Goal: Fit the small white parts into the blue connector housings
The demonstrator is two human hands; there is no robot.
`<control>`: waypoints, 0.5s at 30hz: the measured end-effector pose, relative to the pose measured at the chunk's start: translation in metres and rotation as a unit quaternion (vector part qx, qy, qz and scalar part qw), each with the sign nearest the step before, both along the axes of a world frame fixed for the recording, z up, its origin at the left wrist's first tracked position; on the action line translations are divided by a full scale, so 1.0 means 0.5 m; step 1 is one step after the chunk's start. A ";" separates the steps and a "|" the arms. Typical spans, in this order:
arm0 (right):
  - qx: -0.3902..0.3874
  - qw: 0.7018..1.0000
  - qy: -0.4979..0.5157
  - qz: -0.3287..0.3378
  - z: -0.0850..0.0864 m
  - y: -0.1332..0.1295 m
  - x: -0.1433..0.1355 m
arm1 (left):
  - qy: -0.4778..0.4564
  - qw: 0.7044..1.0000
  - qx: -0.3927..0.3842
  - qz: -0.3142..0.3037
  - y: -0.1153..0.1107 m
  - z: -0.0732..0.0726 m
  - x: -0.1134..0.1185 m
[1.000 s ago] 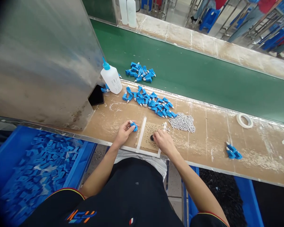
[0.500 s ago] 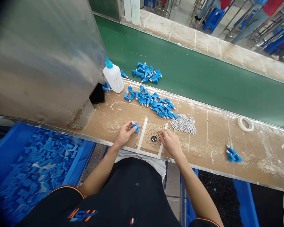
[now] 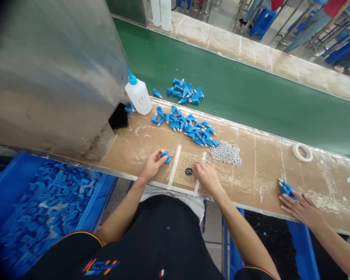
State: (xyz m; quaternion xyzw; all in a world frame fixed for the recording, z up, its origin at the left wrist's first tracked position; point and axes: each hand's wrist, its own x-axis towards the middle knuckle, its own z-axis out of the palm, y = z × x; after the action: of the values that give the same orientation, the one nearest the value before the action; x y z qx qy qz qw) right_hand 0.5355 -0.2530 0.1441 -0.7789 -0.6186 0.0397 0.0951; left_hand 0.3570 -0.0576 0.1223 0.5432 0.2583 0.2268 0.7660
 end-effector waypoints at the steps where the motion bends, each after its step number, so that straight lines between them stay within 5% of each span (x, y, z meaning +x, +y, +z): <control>1: -0.002 1.000 -0.003 -0.002 0.001 -0.001 0.000 | 0.001 1.000 0.001 0.000 0.000 -0.001 0.000; 8: -0.002 1.000 0.006 -0.015 0.012 -0.004 0.004 | 0.000 1.000 -0.003 -0.014 0.001 0.000 0.001; 15: 0.188 0.956 0.187 -0.129 0.100 0.011 -0.039 | -0.039 0.997 -0.027 -0.056 -0.031 0.036 0.003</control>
State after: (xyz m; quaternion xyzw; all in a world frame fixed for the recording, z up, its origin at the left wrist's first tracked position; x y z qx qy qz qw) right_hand 0.5160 -0.2477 0.1939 -0.7991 -0.4800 0.0551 0.3578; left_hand 0.3585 -0.0729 0.1405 0.5261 0.2035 0.1980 0.8017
